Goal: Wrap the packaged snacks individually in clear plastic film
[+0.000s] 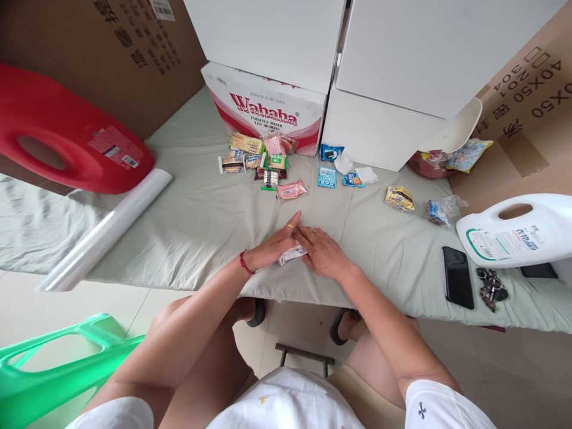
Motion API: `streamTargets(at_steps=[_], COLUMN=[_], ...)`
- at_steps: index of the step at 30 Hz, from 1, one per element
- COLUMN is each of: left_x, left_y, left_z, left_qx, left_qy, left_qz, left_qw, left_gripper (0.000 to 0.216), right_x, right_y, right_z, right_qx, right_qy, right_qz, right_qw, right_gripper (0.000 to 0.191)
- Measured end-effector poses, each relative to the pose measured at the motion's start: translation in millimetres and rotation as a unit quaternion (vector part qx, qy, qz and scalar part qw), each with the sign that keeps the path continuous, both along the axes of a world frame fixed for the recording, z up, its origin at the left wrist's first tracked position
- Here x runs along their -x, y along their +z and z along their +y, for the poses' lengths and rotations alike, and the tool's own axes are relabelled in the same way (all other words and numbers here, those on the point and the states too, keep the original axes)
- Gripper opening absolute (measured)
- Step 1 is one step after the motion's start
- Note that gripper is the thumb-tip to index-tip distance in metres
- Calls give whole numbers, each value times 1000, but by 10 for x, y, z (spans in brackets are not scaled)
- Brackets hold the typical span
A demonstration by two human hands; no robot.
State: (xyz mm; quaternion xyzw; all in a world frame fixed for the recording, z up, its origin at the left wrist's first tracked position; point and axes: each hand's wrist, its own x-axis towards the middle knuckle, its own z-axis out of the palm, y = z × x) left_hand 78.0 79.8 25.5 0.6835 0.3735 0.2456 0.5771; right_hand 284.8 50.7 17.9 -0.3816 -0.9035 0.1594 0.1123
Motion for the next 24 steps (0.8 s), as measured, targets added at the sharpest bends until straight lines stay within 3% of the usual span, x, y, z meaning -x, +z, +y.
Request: streamTargets(at_steps=[4, 8, 11, 13, 15, 17, 19, 21, 24], left_x=[122, 223, 243, 203, 107, -37, -196, -327, -423], left_y=[72, 224, 293, 304, 286, 243, 187, 143, 139], left_z=[67, 72, 68, 50, 7, -60, -127, -162, -130], left_qx=[104, 166, 201, 233, 263, 283, 288, 296, 304], left_qy=[114, 44, 2, 4, 17, 44, 102, 152, 169], left_qz=[-248, -293, -315, -353, -369, -368, -377, -383, -388], left_qw=[956, 941, 928, 906, 891, 885, 874, 862, 853], left_gripper=[69, 51, 49, 61, 70, 73, 75, 74, 74], right_x=[-2, -63, -70, -34, 28, 91, 129, 128, 76], right_y=[37, 136, 137, 94, 40, -1, -20, -19, 2], right_z=[46, -76, -209, -286, -341, -368, -375, -373, -381], right_qx=[16, 133, 254, 321, 360, 368, 348, 316, 323], right_qy=[-4, -83, -137, -181, -223, -250, -262, -268, -262], right_qz=[76, 240, 360, 440, 509, 553, 563, 543, 517], right_qw=[997, 958, 887, 819, 749, 705, 702, 731, 748], right_gripper=[54, 51, 48, 48, 48, 48, 46, 44, 46])
